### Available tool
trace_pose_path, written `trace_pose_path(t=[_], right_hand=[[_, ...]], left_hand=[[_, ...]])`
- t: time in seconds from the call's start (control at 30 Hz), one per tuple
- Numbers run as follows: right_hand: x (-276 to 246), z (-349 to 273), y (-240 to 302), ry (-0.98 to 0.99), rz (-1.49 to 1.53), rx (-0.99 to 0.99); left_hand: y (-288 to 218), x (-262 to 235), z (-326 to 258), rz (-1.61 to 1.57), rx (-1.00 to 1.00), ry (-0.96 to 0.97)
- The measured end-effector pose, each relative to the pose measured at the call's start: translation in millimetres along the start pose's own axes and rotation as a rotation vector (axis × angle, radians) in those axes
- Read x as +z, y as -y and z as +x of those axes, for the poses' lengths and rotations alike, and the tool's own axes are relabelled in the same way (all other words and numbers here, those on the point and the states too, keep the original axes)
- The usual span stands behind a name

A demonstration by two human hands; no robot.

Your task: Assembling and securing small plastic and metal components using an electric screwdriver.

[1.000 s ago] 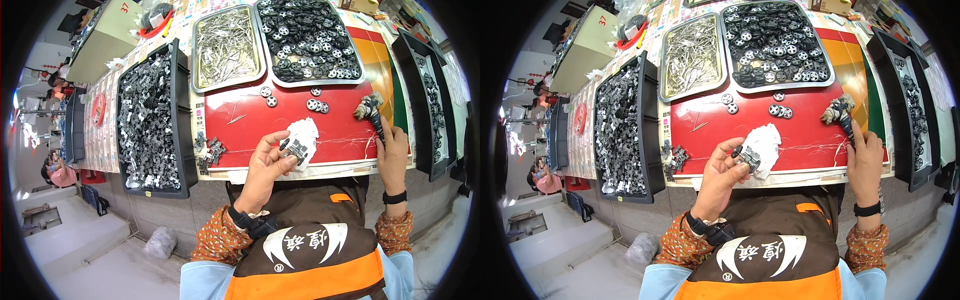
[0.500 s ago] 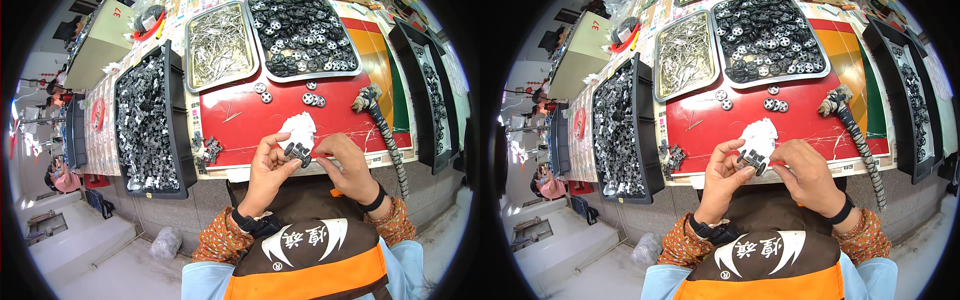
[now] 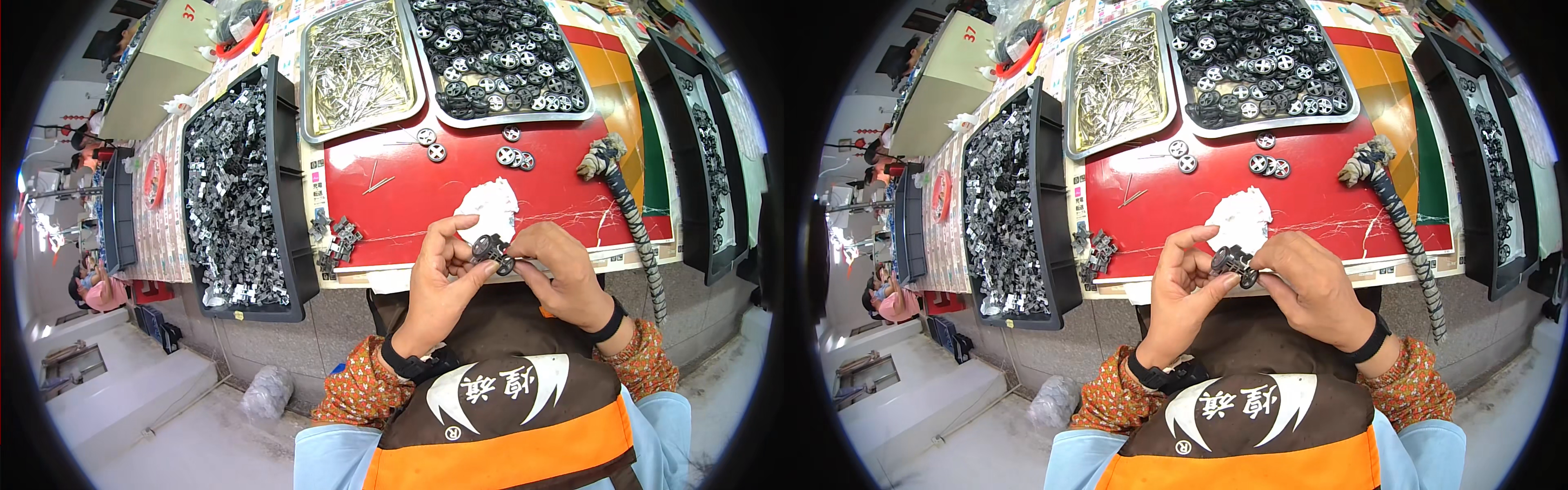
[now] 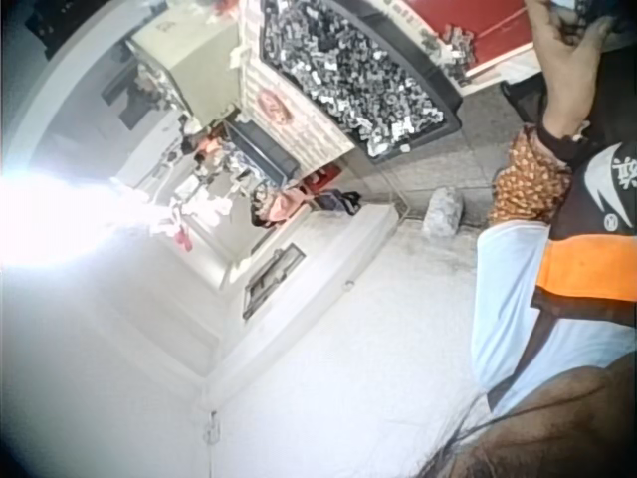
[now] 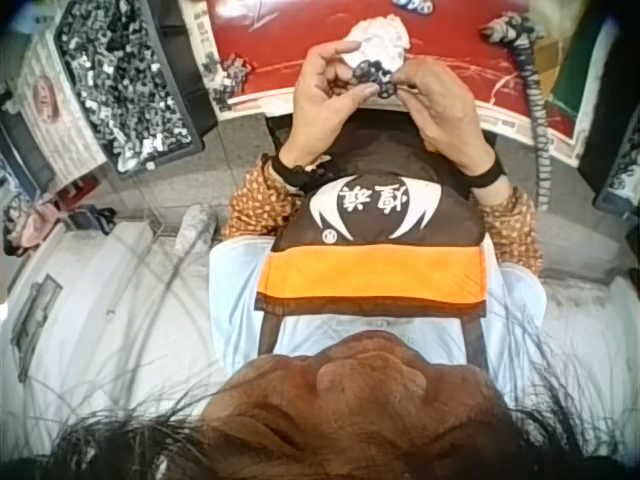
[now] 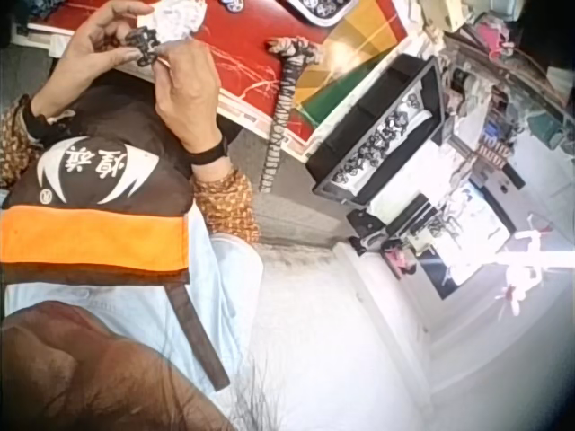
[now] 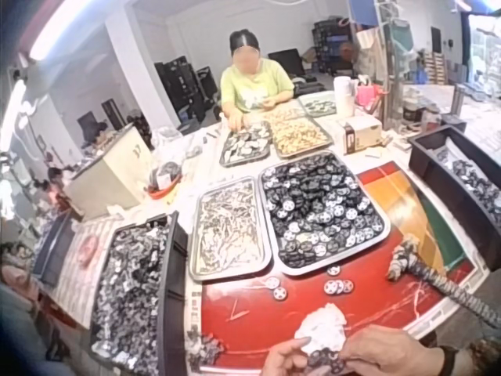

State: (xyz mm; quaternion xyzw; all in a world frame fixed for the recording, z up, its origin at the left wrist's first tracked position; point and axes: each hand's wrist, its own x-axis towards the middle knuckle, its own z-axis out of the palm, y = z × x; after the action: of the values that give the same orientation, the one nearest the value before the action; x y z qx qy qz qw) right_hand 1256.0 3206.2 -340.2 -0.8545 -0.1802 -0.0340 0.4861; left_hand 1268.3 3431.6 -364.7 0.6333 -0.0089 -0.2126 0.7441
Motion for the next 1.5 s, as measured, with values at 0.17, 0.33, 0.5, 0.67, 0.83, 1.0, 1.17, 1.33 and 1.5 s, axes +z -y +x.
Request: trace_pose_path(t=[0.17,0.33,0.5,0.67,0.83,1.0,1.17,1.33,1.5], right_hand=[[2.0,1.4,-0.7,0.010,-0.007,-0.030],[-2.1,-1.6,-0.4,0.085,0.077,0.058],[-5.4,-4.9,-4.5,0.127,0.411,0.402],[-8.0,14.8,-7.0,0.101,0.813,0.775],[-1.9,31.3,-21.0,0.085,0.769,0.858],[1.9,40.2,-32.9,0.073,0.800,0.934],[4.7,40.6,-34.8,0.071,0.781,0.944],[-12.3,34.6,-14.7,-0.013,0.566,0.826],[-66.9,1.4,-37.2,-0.228,-0.711,0.289]], left_hand=[[3.7,-1.5,-0.8,-0.058,-0.021,0.004],[2.5,-4.9,-1.2,-0.081,-0.060,0.073],[-6.9,-12.2,1.7,0.416,0.127,0.192],[-7.3,-4.0,13.7,0.714,0.360,0.039],[4.9,-5.7,39.1,0.774,0.497,-0.083],[12.3,-7.5,52.7,0.820,0.527,-0.111],[20.9,-9.2,59.6,0.821,0.554,-0.140],[28.8,-14.0,63.4,0.778,0.543,-0.159],[27.4,-15.2,63.1,0.740,0.571,-0.164]])
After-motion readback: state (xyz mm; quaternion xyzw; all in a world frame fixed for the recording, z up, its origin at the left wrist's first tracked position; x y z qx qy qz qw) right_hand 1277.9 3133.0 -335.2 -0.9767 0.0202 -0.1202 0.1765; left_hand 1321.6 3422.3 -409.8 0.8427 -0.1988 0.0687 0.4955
